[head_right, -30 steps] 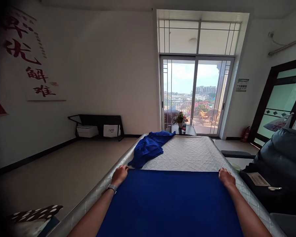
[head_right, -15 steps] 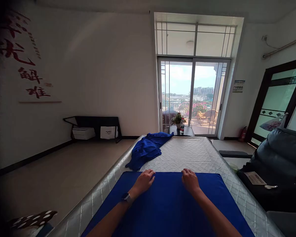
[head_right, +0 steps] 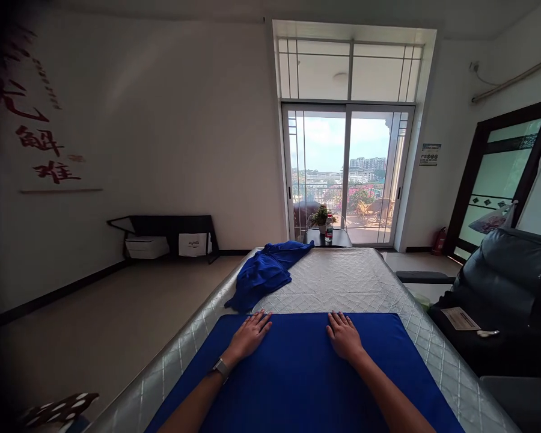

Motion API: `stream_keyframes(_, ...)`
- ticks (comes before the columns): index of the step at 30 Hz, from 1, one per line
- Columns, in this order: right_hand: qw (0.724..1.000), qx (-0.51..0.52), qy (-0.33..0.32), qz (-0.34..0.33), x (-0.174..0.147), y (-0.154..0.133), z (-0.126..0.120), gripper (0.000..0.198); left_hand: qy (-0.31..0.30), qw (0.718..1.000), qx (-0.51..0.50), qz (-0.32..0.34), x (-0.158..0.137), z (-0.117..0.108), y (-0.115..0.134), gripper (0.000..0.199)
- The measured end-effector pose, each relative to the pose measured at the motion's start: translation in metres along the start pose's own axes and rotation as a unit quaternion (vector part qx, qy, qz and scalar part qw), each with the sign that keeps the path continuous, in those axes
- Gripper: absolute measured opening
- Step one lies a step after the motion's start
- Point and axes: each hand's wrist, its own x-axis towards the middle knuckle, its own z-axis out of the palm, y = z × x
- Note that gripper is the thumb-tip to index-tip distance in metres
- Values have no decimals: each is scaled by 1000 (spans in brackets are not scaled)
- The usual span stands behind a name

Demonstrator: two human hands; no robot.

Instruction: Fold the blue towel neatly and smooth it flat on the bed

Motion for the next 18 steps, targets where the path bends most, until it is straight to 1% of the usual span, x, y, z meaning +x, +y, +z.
stream_keyframes(4, 997, -47, 16, 66, -16, 88, -8, 66, 2, 998, 21, -56, -19, -7, -67, 55)
stream_keyframes(6, 992, -74, 30, 100, -25, 128, -11, 65, 3, 996, 26, -87, -26, -10, -90, 56)
stream_keyframes(8, 986, -94, 53, 125, -32, 158, -11, 64, 0, 993, 26, -116, -29, -11, -104, 57)
stream_keyframes(9, 984, -100, 65, 135, -35, 168, -11, 64, -3, 992, 25, -127, -30, -11, -108, 59)
stream_keyframes(11, 980, -106, 81, 146, -37, 178, -8, 65, -9, 990, 26, -138, -30, -10, -110, 61)
stream_keyframes(14, 979, -103, 89, 155, -36, 178, -3, 65, -13, 990, 35, -133, -29, -8, -107, 60)
stream_keyframes(18, 979, -95, 89, 157, -35, 177, -2, 64, 1, 990, 25, -136, -29, -8, -106, 59)
